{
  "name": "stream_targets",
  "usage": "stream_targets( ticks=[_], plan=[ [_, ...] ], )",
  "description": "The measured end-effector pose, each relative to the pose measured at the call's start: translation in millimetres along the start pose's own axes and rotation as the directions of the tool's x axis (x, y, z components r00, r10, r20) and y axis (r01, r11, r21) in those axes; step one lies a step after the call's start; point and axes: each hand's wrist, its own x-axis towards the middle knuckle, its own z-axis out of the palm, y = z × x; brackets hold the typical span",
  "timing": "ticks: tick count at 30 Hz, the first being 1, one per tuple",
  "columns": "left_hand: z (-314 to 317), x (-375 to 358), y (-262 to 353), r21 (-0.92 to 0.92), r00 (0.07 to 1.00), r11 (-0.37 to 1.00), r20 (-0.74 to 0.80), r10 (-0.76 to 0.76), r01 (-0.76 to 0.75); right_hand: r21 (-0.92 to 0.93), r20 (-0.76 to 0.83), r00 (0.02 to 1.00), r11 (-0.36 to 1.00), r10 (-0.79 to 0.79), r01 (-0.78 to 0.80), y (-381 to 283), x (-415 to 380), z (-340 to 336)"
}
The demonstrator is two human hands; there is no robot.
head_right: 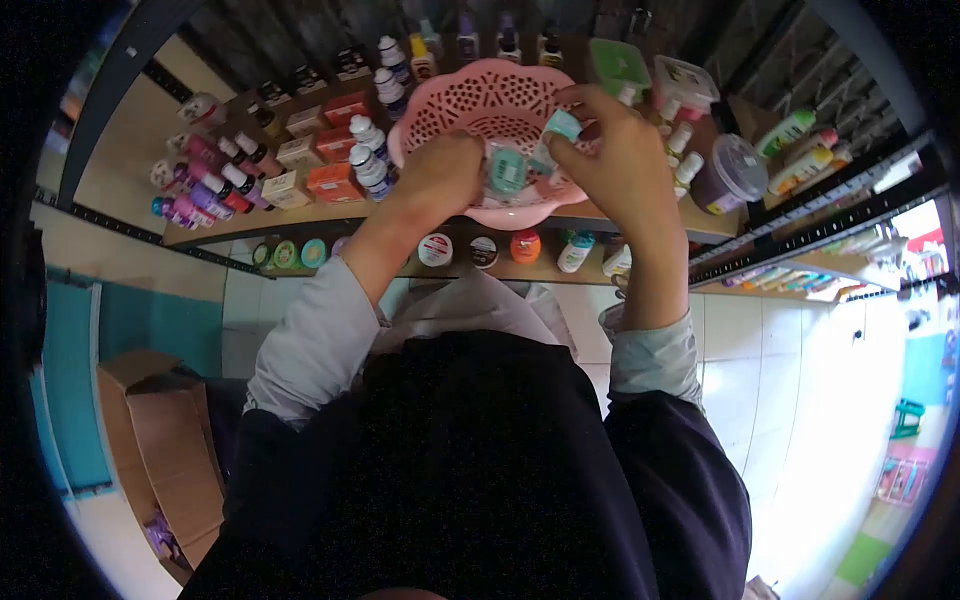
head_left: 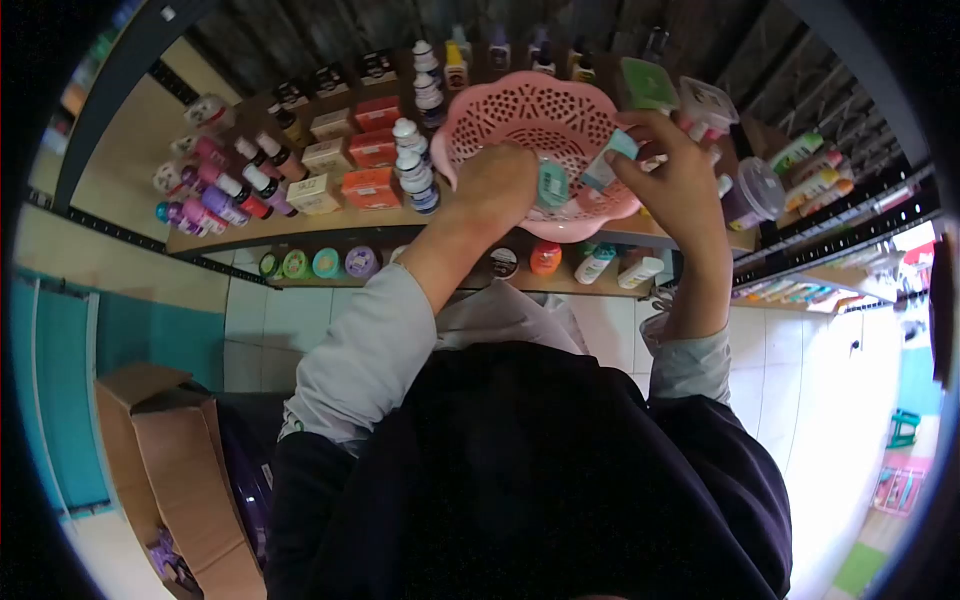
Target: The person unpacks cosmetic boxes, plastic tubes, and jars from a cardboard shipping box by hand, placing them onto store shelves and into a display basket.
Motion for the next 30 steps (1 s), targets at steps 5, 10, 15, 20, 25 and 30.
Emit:
stream_targets(
  ticks=[5, 10, 15, 20, 25, 30],
  plan=[
    [-10, -52, -6, -0.059, 0.871, 0.976, -0.465, 0.157, -0.208, 0.487, -0.394, 0.918, 0.838, -0.038, 0.244, -15, 4, 17],
    [-13, -143, -28, -0.513, 0.865, 0.856, -0.457, -0.204, -0.070, 0.969, 0.029, 0.981, 0.246, -0.192, 0.019, -67, -17, 54],
    [8, -207, -74, -0.943, 0.776, 0.329, -0.238, -0.584, -0.041, 0.861, 0.488, 0.729, 0.129, -0.480, -0.491, -140, -38, 114],
    [67, -253, -120, -0.888, 0.616, 0.420, -0.226, -0.754, 0.188, 0.530, 0.730, 0.383, 0.116, -0.566, -0.840, -160, -57, 207],
    [107, -318, -136, -0.681, 0.613, 0.509, -0.111, -0.782, 0.526, 0.307, 0.771, 0.108, 0.218, -0.627, -0.926, -170, -103, 315],
    [108, -341, -168, -0.659, 0.615, 0.462, 0.002, -0.788, 0.594, 0.291, 0.861, 0.123, 0.279, -0.494, -0.915, -203, -127, 376]
  ],
)
